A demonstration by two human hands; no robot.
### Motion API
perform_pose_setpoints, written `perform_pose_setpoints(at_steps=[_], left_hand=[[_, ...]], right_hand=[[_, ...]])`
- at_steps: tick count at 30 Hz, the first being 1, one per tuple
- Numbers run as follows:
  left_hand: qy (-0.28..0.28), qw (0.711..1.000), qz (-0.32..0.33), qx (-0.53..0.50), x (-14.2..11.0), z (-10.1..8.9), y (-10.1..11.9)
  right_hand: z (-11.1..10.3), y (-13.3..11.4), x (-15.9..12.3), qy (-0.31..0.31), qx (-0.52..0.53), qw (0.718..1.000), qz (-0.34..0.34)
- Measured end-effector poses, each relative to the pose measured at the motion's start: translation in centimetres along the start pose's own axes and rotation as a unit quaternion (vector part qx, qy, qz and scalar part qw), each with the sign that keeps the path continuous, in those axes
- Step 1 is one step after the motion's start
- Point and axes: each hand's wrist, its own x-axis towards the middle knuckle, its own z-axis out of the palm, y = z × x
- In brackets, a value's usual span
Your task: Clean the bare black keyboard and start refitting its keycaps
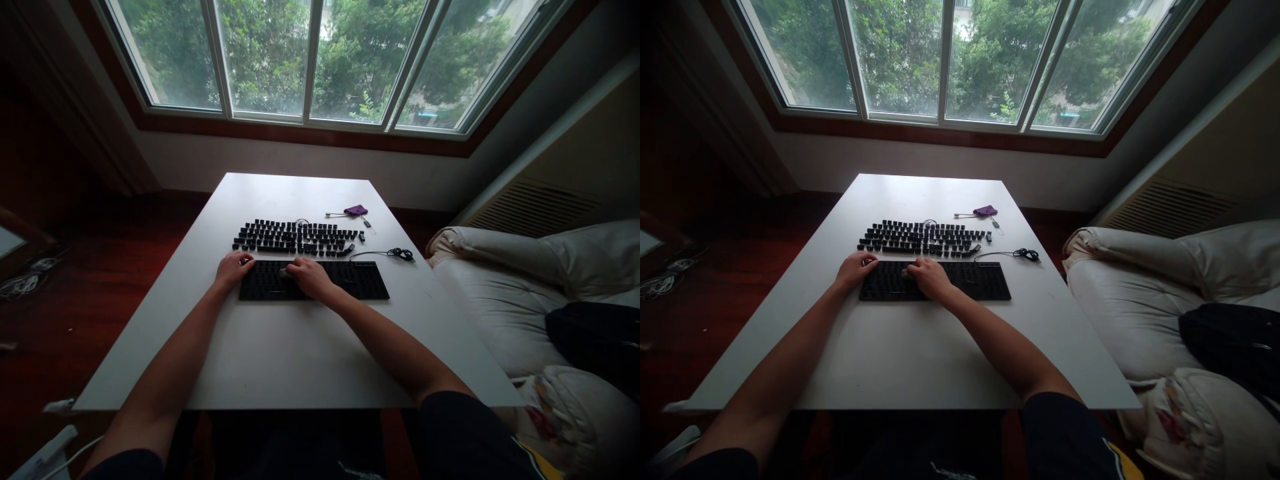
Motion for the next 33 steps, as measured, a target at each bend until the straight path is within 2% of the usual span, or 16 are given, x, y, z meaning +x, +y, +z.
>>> perform_pose_setpoints(at_steps=[3,6,11,15,18,21,24,28,33], left_hand=[[-0.018,0.999,-0.039,0.012,-0.2,-0.2,0.6],[-0.024,0.999,-0.046,0.007,-0.3,-0.2,0.7],[-0.051,0.997,-0.006,-0.062,0.0,-0.3,-0.8],[-0.107,0.986,0.025,-0.128,0.2,-1.1,-2.4],[-0.140,0.975,0.075,-0.157,0.1,-1.9,-3.0],[-0.141,0.975,0.121,-0.121,-0.2,-2.5,-3.1],[-0.130,0.983,0.114,-0.069,-0.4,-2.6,-3.2],[-0.144,0.982,0.111,-0.045,-0.5,-2.5,-3.0],[-0.156,0.979,0.125,-0.038,-0.8,-2.6,-2.3]], right_hand=[[-0.6,-0.1,0.0,-0.021,-0.003,1.000,0.005],[-1.3,-0.1,0.1,-0.047,-0.008,0.999,0.010],[-2.2,-0.6,1.4,-0.028,-0.004,0.999,0.027],[-2.0,-1.7,4.1,-0.017,0.071,0.997,0.018],[-1.6,-2.6,6.6,-0.031,0.130,0.991,0.006],[-1.2,-3.8,8.8,-0.034,0.140,0.990,-0.002],[-0.9,-5.3,10.0,-0.036,0.108,0.993,-0.012],[-0.4,-6.9,10.1,-0.051,0.053,0.996,-0.047],[-0.6,-7.0,9.7,-0.056,0.028,0.994,-0.090]])
